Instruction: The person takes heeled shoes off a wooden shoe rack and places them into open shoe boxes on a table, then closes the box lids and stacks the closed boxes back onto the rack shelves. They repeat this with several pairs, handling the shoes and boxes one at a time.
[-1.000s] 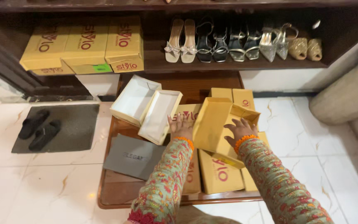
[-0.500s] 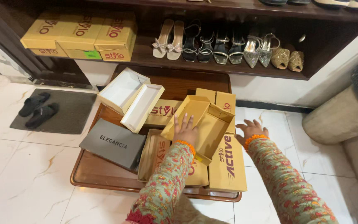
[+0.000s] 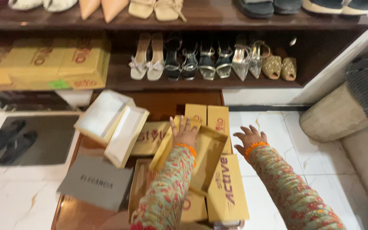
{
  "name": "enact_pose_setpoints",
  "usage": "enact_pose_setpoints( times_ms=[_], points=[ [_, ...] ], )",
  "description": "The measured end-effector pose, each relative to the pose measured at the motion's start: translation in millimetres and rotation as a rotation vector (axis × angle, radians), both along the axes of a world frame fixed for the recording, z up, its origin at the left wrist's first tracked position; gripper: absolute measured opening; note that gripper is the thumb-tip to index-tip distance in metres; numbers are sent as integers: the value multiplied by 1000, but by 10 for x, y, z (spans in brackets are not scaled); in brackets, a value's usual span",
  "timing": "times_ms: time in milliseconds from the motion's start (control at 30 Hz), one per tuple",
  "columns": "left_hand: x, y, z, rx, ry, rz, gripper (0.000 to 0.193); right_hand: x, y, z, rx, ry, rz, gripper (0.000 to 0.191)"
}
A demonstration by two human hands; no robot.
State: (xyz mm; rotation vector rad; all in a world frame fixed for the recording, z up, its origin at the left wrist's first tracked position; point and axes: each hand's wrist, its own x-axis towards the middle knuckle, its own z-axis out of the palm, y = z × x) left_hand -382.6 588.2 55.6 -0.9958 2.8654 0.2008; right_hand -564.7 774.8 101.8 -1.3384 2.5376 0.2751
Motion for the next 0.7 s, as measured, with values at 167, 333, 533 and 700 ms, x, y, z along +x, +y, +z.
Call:
enact_pose_setpoints(
  times_ms=[167, 333, 533, 700],
  points=[
    [-534, -533, -163, -18, -37, -30, 54, -485, -384, -183, 67, 12, -72, 56],
    [-851, -891, -316, -49, 20, -32, 50, -864, -769, -408, 77, -61, -137, 59],
    [-1339, -1375, -458, 9, 123, -70, 76, -1345, -1364, -705, -38, -59, -78, 66],
    [-2016, -1892, -703, 49, 157, -137, 79, -1734, -2052, -885, -316, -54, 105, 77]
  ],
)
